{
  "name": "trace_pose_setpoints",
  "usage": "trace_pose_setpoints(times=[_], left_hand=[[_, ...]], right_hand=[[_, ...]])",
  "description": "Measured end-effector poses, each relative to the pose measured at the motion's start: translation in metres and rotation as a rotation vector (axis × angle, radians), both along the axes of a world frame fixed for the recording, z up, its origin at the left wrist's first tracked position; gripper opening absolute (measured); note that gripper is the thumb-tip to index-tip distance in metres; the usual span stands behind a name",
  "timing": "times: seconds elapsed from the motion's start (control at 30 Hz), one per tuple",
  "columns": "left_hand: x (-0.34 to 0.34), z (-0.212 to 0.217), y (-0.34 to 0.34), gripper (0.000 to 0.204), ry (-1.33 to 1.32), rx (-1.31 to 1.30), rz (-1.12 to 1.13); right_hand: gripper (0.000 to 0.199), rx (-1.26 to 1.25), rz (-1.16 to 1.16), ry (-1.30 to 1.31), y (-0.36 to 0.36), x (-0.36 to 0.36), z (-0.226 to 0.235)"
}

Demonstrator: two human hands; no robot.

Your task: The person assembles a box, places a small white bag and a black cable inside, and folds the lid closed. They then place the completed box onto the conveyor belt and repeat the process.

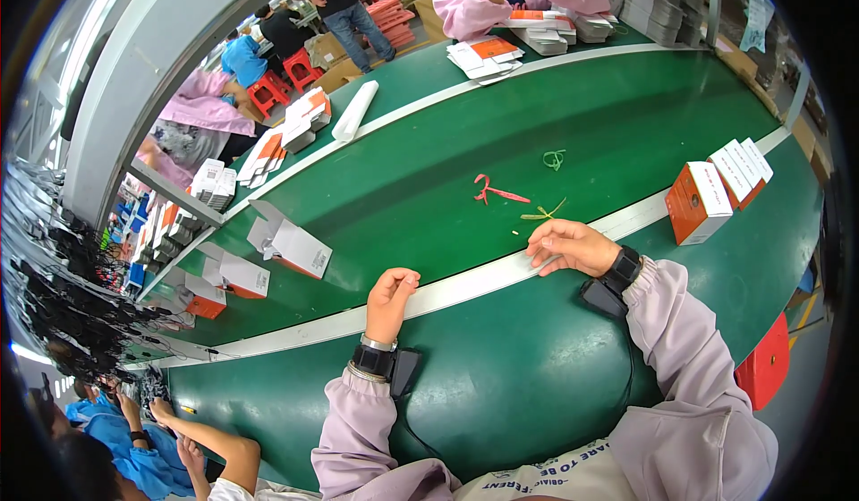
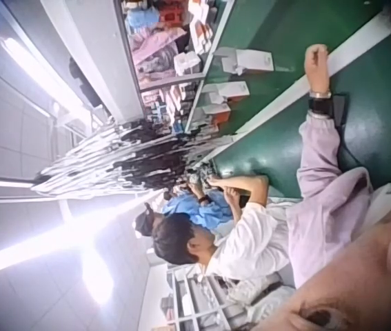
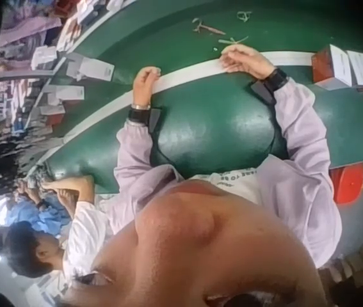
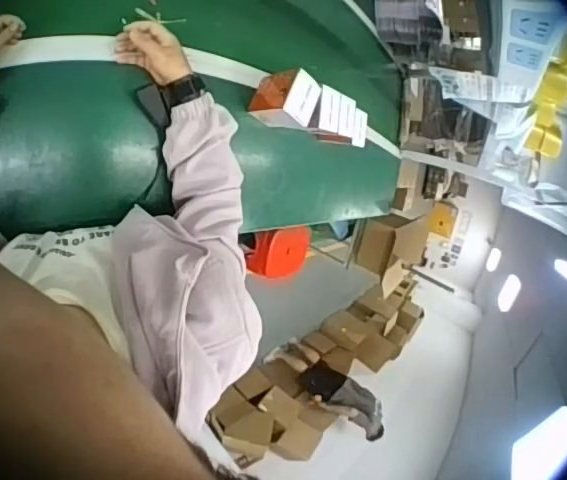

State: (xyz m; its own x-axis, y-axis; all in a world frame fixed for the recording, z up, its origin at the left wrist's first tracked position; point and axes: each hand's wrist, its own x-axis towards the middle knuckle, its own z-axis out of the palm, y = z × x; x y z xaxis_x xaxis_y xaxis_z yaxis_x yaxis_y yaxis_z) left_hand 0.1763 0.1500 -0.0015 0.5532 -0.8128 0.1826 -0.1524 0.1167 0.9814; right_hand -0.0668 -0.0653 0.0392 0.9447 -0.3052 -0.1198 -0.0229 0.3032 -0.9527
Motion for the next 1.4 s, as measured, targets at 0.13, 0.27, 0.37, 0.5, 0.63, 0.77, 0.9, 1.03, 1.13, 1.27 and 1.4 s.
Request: trace_pose_setpoints(times=[0.13,0.27,0.37,0.5,0.63,0.77,0.9,1.03,1.13,1.27,1.4], left_hand=[[0.003,-0.001,0.002,0.013,0.002,-0.008,-0.006],[0.005,-0.001,0.004,0.013,0.010,-0.017,-0.011],[0.006,-0.001,0.006,0.013,0.008,-0.022,-0.016],[0.006,-0.001,0.007,0.013,0.007,-0.024,-0.019],[0.007,0.000,0.009,0.013,0.015,-0.028,-0.011],[0.017,-0.002,0.017,0.012,0.020,-0.117,0.095],[0.060,0.001,0.022,0.033,-0.088,-0.432,0.636],[0.102,-0.002,0.034,0.062,-0.105,-0.356,0.903],[0.127,-0.010,0.038,0.077,-0.120,-0.245,0.932],[0.152,-0.020,0.037,0.090,-0.143,-0.162,0.839],[0.157,-0.015,0.039,0.094,-0.125,-0.184,0.738]], right_hand=[[0.019,0.002,0.004,-0.004,0.002,0.003,-0.001],[0.019,-0.002,0.011,-0.006,0.004,0.004,0.000],[0.018,-0.009,0.014,-0.006,0.007,0.005,0.001],[0.018,-0.017,0.009,-0.005,0.009,0.005,0.001],[0.018,-0.015,0.007,-0.004,0.011,0.006,0.000],[0.018,-0.022,0.017,0.004,0.014,0.012,-0.002],[0.018,-0.018,0.034,-0.007,0.012,0.014,-0.003],[0.018,-0.003,0.013,-0.015,0.012,0.017,-0.009],[0.018,-0.012,0.003,-0.003,0.015,0.020,-0.007],[0.017,-0.006,-0.003,-0.015,0.018,0.021,-0.009],[0.017,0.003,-0.019,-0.032,0.024,0.024,-0.011]])
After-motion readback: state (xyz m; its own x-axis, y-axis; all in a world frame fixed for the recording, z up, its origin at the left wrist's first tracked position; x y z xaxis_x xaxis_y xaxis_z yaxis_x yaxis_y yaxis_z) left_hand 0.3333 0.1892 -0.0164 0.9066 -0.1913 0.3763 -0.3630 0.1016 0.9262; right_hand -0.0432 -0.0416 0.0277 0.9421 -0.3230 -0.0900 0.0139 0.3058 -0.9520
